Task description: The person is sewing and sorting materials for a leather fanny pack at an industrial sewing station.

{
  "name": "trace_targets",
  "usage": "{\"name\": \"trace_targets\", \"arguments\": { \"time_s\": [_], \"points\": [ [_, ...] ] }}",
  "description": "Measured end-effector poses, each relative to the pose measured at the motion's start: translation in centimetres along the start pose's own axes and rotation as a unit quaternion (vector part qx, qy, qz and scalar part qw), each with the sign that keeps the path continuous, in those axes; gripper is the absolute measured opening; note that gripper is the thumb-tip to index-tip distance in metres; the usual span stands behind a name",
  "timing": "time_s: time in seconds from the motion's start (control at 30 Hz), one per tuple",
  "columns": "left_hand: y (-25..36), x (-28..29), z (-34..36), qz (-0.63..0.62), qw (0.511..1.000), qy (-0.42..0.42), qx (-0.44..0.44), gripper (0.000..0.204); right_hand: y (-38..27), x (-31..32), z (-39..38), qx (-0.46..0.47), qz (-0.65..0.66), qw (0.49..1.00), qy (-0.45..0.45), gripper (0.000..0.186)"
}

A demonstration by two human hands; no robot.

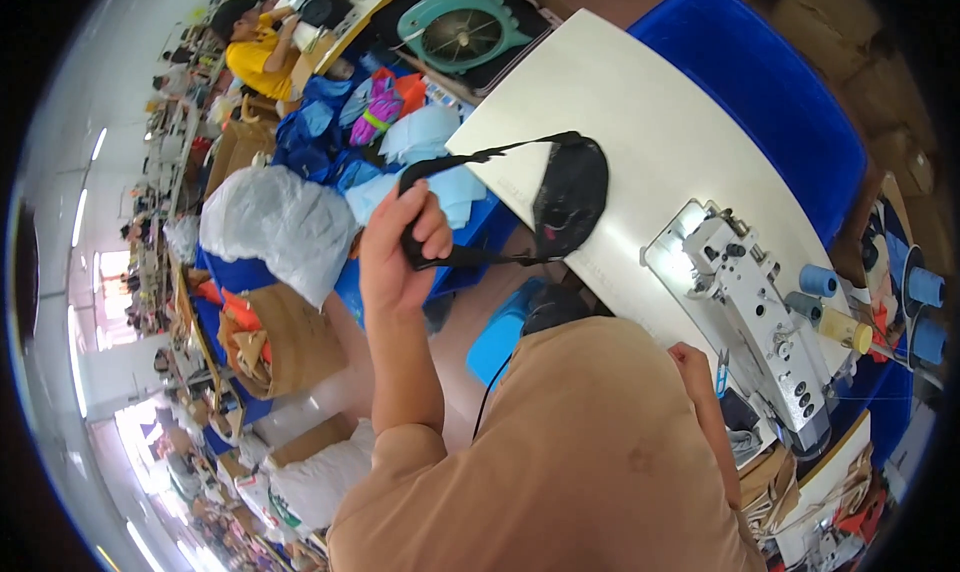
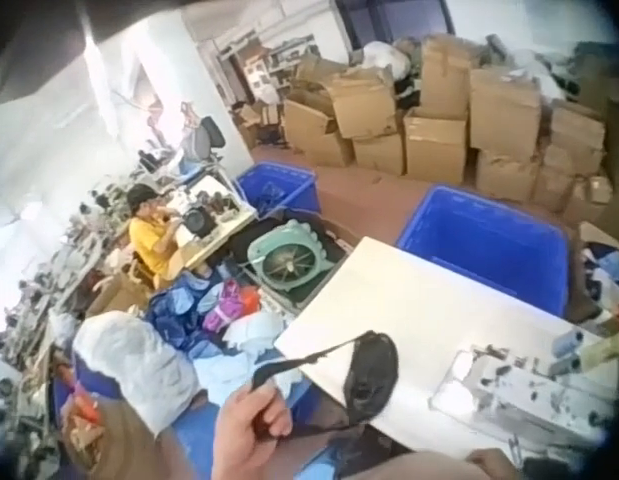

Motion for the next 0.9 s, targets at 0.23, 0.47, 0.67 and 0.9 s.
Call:
{"name": "trace_targets", "arguments": {
  "time_s": [0.23,0.47,0.67,0.9],
  "points": [
    [5.9,4.4,-9.3,0.048,0.984,0.078,-0.154,0.018,1.0,0.0,1.1,0.043,-0.017,0.999,-0.023,0.022],
    [14.1,20.5,-13.4,0.133,0.905,0.333,-0.230,0.014,-1.3,-1.3,3.6,0.040,-0.020,0.997,-0.058,0.026],
    [17.3,33.8,-17.5,0.072,0.869,0.418,-0.256,0.016,-4.8,-2.2,5.7,0.061,-0.021,0.994,-0.083,0.026],
    [19.6,45.7,-15.4,-0.010,0.816,0.478,-0.324,0.016,-12.1,-4.0,10.1,0.067,-0.068,0.994,-0.053,0.025]
  ]
}}
Point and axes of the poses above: each hand's wrist, its own z-axis towards the middle knuckle, its own x-axis out of the back of the hand, y = z × x, the point moved 6 cm from there along z, towards the middle knuckle, and after that the axes turned 13 degrees about -z, right-handed, at the moved point
